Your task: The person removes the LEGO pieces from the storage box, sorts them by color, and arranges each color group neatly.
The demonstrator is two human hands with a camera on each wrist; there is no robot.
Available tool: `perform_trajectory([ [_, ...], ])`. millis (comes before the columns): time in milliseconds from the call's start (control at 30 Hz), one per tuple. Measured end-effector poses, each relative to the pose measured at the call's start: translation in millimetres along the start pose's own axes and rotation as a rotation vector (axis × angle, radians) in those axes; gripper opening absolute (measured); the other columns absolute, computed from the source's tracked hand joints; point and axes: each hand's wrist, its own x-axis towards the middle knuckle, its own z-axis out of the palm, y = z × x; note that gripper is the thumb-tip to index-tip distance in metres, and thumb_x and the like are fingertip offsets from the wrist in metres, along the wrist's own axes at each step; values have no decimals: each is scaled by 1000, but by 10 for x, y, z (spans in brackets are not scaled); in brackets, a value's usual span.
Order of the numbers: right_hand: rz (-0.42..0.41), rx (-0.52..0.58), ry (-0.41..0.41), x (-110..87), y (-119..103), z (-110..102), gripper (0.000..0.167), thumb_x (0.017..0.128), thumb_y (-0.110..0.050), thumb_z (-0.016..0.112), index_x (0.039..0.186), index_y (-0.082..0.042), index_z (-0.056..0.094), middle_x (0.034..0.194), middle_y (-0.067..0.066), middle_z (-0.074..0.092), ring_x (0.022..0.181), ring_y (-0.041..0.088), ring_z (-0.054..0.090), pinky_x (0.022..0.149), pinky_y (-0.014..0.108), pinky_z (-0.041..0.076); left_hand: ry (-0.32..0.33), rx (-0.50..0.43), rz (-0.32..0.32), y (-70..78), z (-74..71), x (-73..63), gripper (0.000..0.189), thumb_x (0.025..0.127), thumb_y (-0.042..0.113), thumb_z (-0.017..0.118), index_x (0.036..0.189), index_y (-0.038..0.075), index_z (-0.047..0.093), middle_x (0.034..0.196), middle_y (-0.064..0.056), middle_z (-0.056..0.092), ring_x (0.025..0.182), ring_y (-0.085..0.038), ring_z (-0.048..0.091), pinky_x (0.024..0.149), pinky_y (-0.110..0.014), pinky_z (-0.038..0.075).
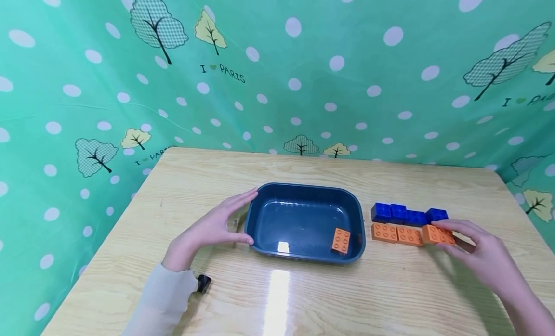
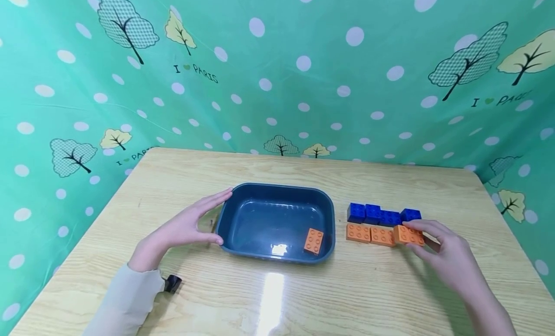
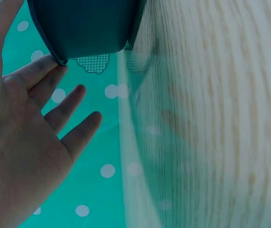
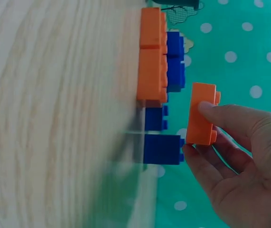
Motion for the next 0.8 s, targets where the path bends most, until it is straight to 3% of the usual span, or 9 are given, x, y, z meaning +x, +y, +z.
perform_trajectory([
  [100, 1, -32, 6, 12, 43, 10, 43, 81, -1, 79, 122, -4, 68, 120, 14, 63, 105, -33, 31, 75, -7, 41, 0, 4, -3, -4, 2, 9, 107, 72, 45, 87, 158, 19, 29, 166, 0, 26, 151, -34, 28, 119, -61, 30],
  [167, 10, -46, 2, 17, 68, 17, 43, 80, 1, 80, 121, -3, 68, 119, 20, 62, 103, -33, 29, 74, -8, 41, 2, 4, 3, -6, 3, 14, 107, 72, 47, 86, 158, 19, 29, 166, -1, 26, 151, -34, 28, 118, -62, 31],
  [300, 38, -46, -23, 11, 114, 31, 44, 80, 0, 80, 121, 0, 67, 122, 27, 58, 101, -33, 25, 72, -8, 39, 4, 2, 9, 0, 1, 22, 108, 72, 47, 86, 158, 19, 29, 166, -1, 26, 151, -35, 28, 118, -62, 30],
  [533, 61, -80, -37, -5, 188, 57, 44, 79, -4, 82, 120, 1, 67, 119, 28, 60, 98, -31, 25, 68, -6, 40, -7, 3, -11, -2, 1, 10, 108, 71, 45, 87, 159, 21, 28, 167, 1, 24, 152, -33, 26, 119, -60, 30],
  [600, 84, -86, -54, -2, 201, 60, 45, 80, -6, 82, 121, 1, 67, 121, 30, 60, 102, -18, 44, 67, -3, 44, -6, 1, -10, -6, 3, 8, 108, 72, 44, 87, 159, 20, 28, 167, 1, 24, 152, -33, 26, 119, -61, 30],
  [667, 109, -100, -75, 3, 215, 58, 45, 81, -10, 82, 122, 0, 66, 124, 31, 59, 107, 8, 58, 65, 1, 47, -6, 3, -8, -11, 7, 6, 108, 72, 43, 87, 159, 20, 28, 167, 1, 24, 152, -33, 26, 119, -61, 31],
  [767, 127, -124, -100, 7, 231, 56, 46, 83, -16, 81, 123, -1, 66, 127, 33, 59, 112, 51, 52, 64, 7, 49, -3, 11, 4, -17, 12, 5, 107, 72, 42, 87, 159, 19, 28, 167, -1, 24, 151, -35, 27, 117, -63, 32],
  [800, 130, -124, -107, 7, 238, 56, 46, 83, -17, 81, 124, -2, 67, 128, 33, 59, 112, 52, 52, 64, 6, 49, 0, 13, 8, -16, 12, 5, 107, 72, 42, 87, 159, 19, 28, 167, -2, 25, 151, -36, 28, 116, -63, 33],
])
